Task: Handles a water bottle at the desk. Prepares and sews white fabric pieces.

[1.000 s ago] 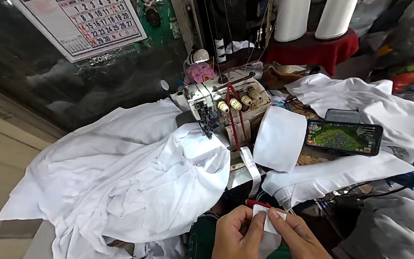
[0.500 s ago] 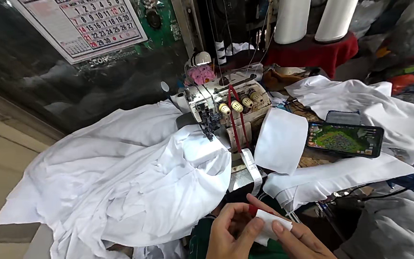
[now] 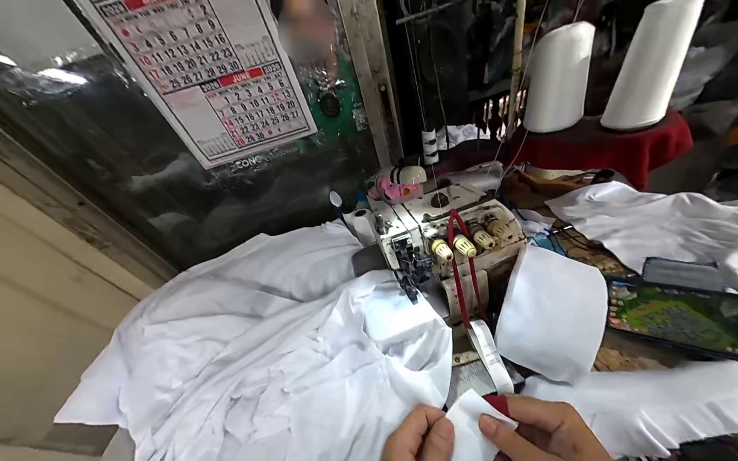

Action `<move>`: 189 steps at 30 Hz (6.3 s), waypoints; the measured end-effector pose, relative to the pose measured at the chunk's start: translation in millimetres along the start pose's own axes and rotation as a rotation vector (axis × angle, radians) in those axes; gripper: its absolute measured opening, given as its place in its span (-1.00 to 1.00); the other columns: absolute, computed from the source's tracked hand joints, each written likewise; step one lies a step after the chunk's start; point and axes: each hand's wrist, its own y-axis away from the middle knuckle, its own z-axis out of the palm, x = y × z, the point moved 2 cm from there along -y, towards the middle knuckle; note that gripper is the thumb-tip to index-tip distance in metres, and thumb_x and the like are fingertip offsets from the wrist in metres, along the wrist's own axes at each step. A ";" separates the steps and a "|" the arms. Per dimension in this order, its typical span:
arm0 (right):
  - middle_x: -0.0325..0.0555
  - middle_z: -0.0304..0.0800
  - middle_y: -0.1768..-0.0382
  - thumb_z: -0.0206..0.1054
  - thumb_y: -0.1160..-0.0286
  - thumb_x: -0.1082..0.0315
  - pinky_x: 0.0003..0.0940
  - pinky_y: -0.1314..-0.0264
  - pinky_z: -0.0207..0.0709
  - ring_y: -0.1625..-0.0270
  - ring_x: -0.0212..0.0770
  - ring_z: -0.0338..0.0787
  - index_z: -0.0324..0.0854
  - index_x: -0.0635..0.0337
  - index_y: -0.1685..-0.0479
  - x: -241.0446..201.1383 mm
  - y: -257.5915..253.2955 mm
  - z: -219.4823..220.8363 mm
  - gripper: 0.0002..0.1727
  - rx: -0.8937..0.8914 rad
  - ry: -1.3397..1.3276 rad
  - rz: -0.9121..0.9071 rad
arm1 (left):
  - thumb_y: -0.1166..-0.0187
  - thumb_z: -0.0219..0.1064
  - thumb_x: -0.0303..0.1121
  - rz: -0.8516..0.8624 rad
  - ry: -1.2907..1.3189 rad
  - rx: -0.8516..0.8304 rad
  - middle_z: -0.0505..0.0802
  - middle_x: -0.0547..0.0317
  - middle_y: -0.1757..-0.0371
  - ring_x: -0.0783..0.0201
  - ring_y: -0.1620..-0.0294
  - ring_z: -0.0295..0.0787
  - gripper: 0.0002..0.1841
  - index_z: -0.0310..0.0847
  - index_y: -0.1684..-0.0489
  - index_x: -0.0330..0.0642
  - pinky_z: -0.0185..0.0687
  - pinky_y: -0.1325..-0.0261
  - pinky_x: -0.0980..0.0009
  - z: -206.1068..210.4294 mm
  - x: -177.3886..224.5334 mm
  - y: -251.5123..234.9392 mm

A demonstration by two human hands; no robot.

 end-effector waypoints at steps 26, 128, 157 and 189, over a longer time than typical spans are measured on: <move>0.05 0.90 0.37 0.59 -0.40 0.36 -0.20 0.62 0.83 0.61 0.01 0.86 0.41 0.01 -0.43 -7.4 -139.3 16.2 -0.39 0.255 -0.131 0.157 | -0.63 0.33 0.02 -0.157 -0.845 -0.027 0.72 0.34 0.52 0.35 0.45 0.67 -0.71 0.69 0.38 0.08 0.60 0.33 0.21 -84.3 36.0 -165.1; -0.45 0.80 0.31 0.39 -0.53 -0.09 -0.50 0.40 0.63 0.38 -0.52 0.71 0.87 -0.12 0.29 45.9 -74.7 35.1 -0.69 0.434 0.505 -0.147 | -0.73 0.25 -0.11 0.381 -0.729 -0.105 0.76 0.50 0.25 0.49 0.40 0.66 -0.83 0.77 0.05 0.17 0.65 0.41 0.48 -114.7 50.0 -139.6; -0.25 0.76 0.56 0.46 -0.50 -0.07 -0.34 0.75 0.54 0.70 -0.28 0.66 0.73 -0.02 0.20 32.6 -78.3 13.2 -0.68 0.029 0.186 0.160 | -0.49 0.53 -0.14 0.215 -0.903 -0.045 0.79 0.26 0.26 0.30 0.24 0.76 -0.81 0.79 0.23 -0.02 0.77 0.11 0.20 -96.8 39.8 -183.2; -0.29 0.79 0.25 0.35 -0.59 -0.11 -0.38 0.38 0.65 0.36 -0.30 0.74 0.80 -0.06 0.16 42.3 -88.8 9.3 -0.66 0.108 0.154 0.037 | -0.68 0.24 -0.10 0.458 -0.912 0.262 0.81 0.44 0.02 0.35 -0.11 0.68 -0.77 0.88 0.08 0.22 0.60 -0.15 0.23 -51.1 16.7 -94.4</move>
